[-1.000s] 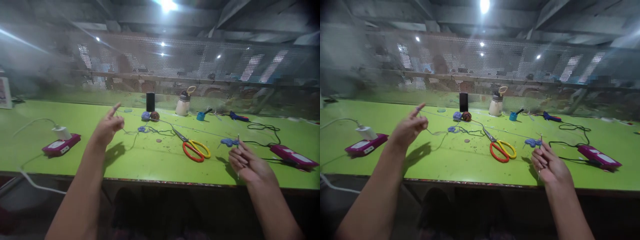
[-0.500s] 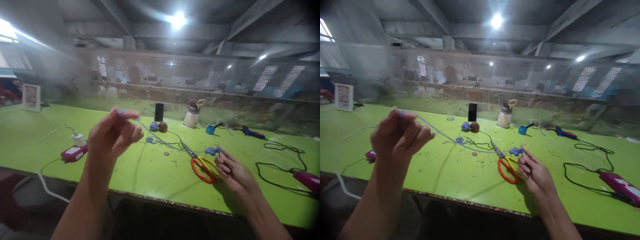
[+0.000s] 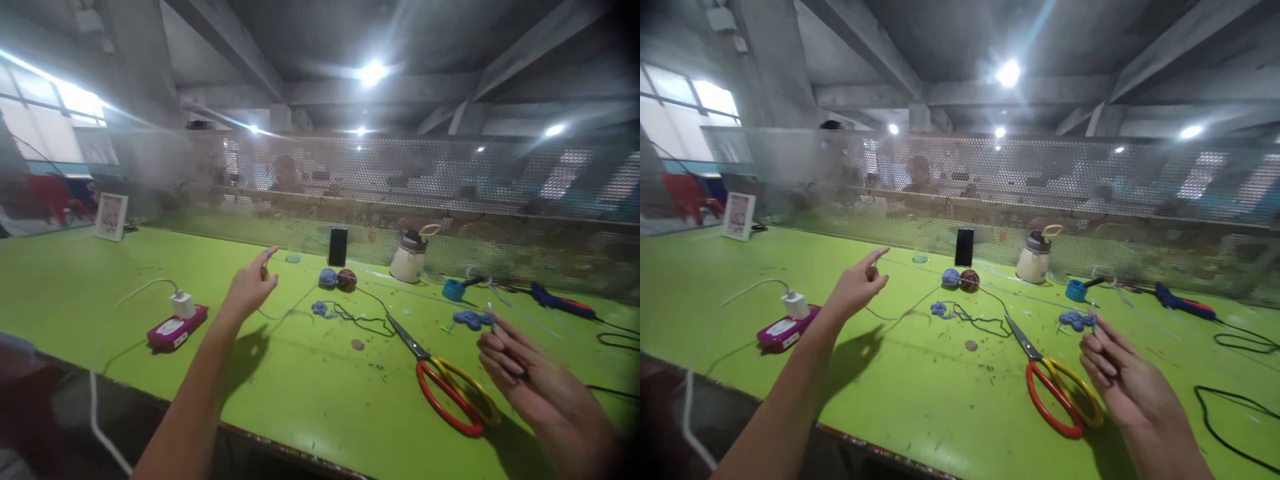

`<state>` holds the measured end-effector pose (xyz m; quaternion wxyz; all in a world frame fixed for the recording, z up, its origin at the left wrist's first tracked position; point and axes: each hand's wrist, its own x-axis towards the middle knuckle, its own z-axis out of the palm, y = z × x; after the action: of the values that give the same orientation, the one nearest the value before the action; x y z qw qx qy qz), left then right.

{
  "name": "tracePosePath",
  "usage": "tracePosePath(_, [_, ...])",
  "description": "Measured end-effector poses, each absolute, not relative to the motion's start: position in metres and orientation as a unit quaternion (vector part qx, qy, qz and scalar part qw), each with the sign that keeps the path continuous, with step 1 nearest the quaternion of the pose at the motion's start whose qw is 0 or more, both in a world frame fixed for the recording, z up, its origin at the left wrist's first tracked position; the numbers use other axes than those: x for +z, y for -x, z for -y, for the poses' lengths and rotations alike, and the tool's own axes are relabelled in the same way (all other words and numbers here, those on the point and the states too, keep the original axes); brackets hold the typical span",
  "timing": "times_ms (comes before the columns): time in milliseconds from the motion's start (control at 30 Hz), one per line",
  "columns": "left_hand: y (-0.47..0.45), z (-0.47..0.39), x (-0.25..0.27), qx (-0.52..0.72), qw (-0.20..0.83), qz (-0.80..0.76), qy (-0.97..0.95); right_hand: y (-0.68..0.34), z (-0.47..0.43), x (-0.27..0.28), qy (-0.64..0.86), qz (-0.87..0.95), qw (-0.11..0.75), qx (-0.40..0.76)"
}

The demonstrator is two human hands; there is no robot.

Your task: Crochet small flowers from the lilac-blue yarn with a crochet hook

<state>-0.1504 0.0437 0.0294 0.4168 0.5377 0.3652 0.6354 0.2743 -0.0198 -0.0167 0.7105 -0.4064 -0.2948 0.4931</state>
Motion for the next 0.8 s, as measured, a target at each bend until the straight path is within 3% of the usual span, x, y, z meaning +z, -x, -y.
tracePosePath(133, [0.141,-0.044,0.026,0.603,0.423,-0.374,-0.563,-0.268,0.020,-0.015,0.380,0.251,0.730,0.509])
tracePosePath(367, [0.120,-0.029,0.037,0.620,0.455,-0.253,-0.587,-0.253,0.019,-0.026,0.377,0.254,0.717,0.528])
tracePosePath(500, [0.118,-0.042,0.036,0.600,0.296,-0.446,-0.594,-0.242,0.020,-0.024,0.370,0.248,0.709,0.546])
tracePosePath(567, [0.124,-0.043,0.032,0.604,0.265,-0.483,-0.577,-0.240,0.020,-0.024,0.364,0.247,0.707,0.553])
tracePosePath(800, [0.118,0.000,0.022,0.591,0.388,-0.349,-0.615,-0.234,0.022,-0.028,0.360,0.272,0.699,0.555])
